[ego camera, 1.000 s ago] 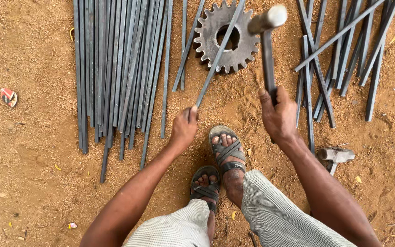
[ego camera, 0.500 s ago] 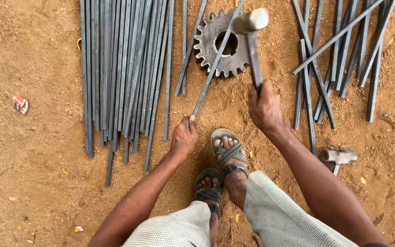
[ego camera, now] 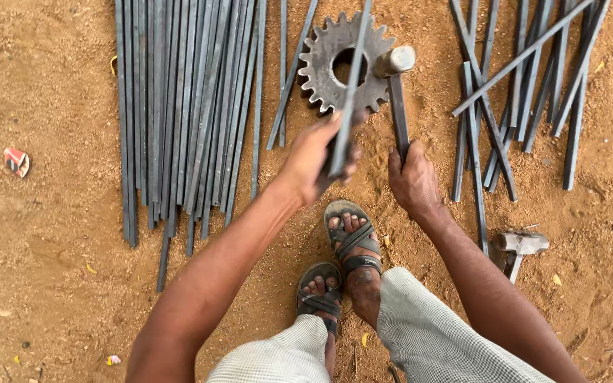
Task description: The person uses a hammer to straighten or shape long metal rods by striking them against a metal gear on the ground.
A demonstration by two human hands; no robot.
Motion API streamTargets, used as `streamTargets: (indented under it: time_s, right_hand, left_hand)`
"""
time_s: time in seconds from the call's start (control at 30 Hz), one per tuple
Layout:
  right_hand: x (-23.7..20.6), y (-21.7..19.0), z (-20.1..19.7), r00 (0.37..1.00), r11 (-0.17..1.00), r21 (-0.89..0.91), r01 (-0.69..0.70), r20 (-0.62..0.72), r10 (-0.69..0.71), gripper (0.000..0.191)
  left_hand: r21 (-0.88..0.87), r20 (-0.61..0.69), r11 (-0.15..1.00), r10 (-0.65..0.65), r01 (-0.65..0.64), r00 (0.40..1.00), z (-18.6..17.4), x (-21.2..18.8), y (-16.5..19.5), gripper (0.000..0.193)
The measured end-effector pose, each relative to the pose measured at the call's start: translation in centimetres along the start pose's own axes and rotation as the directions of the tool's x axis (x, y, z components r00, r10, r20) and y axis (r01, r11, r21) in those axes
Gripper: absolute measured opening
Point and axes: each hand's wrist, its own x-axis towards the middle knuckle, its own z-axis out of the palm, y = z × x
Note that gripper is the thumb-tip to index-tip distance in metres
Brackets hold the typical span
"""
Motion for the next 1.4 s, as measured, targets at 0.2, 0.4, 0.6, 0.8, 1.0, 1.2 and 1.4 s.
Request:
streamTargets:
  time_s: [0.2,0.4,0.6,0.8,1.0,1.2,1.4]
  right_hand:
    - [0.4,1.4,0.9,0.997,0.997,-0.029,0.065,-0.036,-0.066,0.021]
    - [0.3,2.0,1.2,0.998,0.999,-0.020,0.044,-0.040,-0.045,0.022]
    - [0.3,1.9,1.2,0.996,0.997,-0.034,0.073,-0.048,-0.075,0.023]
    - [0.1,1.6,1.0,0.997,0.997,-0.059,0.057,-0.042,-0.060,0.025]
    - [0.0,1.3,0.6,0.999,0.999,-0.010,0.042,-0.021,-0.042,0.021]
    - [0.1,1.1,0.3,1.000,1.000,0.019,0.009,0.000,-0.009,0.023]
    - [-0.1,1.8,0.8,0.998,0.994,0.098,-0.046,0.038,0.043,0.024]
  left_hand:
    - [-0.208,0.154,0.971,0.150,-0.117,0.977,3.8,1.9,2.9,0.043]
    - [-0.259,0.182,0.947,0.243,-0.192,0.953,3.6,3.3,2.8,0.045]
    - [-0.267,0.213,0.936,0.291,-0.231,0.933,3.6,3.5,2.9,0.047]
    - [-0.192,0.159,0.958,0.246,-0.215,0.956,3.2,3.1,3.4,0.045]
    - [-0.020,-0.073,0.994,0.102,-0.104,0.992,-2.4,1.1,3.0,0.029]
    - [0.808,-0.280,0.589,0.346,0.025,0.895,-8.1,4.8,1.9,0.048]
    - [0.990,0.100,-0.135,0.833,0.025,0.544,-11.9,5.4,2.0,0.061]
